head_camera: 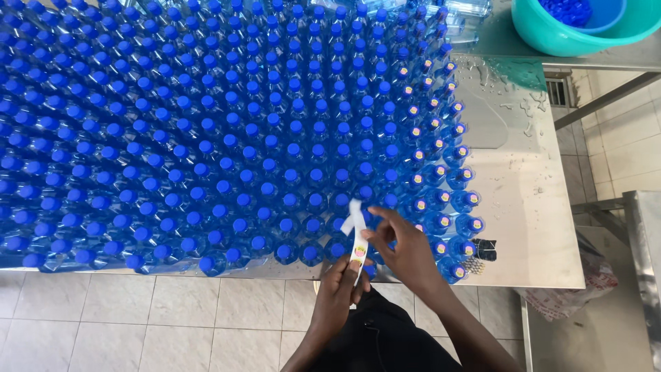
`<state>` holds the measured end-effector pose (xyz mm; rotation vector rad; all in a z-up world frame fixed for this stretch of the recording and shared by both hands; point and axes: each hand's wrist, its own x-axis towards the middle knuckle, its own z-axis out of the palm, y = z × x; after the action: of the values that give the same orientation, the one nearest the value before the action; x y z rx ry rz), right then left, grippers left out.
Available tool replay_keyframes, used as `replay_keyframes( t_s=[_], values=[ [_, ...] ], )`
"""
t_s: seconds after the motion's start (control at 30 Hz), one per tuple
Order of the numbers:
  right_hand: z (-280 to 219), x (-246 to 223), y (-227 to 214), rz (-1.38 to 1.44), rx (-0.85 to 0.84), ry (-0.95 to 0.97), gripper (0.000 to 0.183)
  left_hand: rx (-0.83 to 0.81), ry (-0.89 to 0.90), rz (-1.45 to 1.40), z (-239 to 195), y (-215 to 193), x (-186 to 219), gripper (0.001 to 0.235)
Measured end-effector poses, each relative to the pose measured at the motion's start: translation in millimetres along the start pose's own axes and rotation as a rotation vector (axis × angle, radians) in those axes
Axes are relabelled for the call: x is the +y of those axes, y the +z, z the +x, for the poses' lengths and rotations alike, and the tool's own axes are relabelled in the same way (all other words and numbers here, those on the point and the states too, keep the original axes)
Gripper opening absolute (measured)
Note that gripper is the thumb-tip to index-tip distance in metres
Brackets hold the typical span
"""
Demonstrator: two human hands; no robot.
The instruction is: The person applies small round stickers to the caps of many blue-capped water bottles arranged on a stainless steel table. They peel stickers from a roll and press each one onto a bottle cap, working systematically across the rows.
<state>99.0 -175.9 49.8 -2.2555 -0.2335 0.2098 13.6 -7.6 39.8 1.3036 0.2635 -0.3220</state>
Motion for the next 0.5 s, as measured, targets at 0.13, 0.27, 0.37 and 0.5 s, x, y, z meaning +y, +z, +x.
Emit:
replay_keyframes(
  t_s=[0.13,0.27,0.37,0.5],
  values=[
    [-24,1,-3,-0.189,0.203,-0.529,0.018,0.054,0.038,0.031,-4,-5,-3,0.037],
    [-34,-16,-7,-0.138,-0.011,-0.624,0.026,-0.016,0.130,0.049,-6,-9,-7,0.028],
    [-39,-7,-2,-0.021,-0.103,-0.459,0.033,-0.032,0.180,0.070,-6,-10,-11,0.029],
    [-41,-16,-6,0.222,-0.064,-0.322,0.026,-0.080,0.202,0.070,-7,-9,-6,0.026]
  ],
)
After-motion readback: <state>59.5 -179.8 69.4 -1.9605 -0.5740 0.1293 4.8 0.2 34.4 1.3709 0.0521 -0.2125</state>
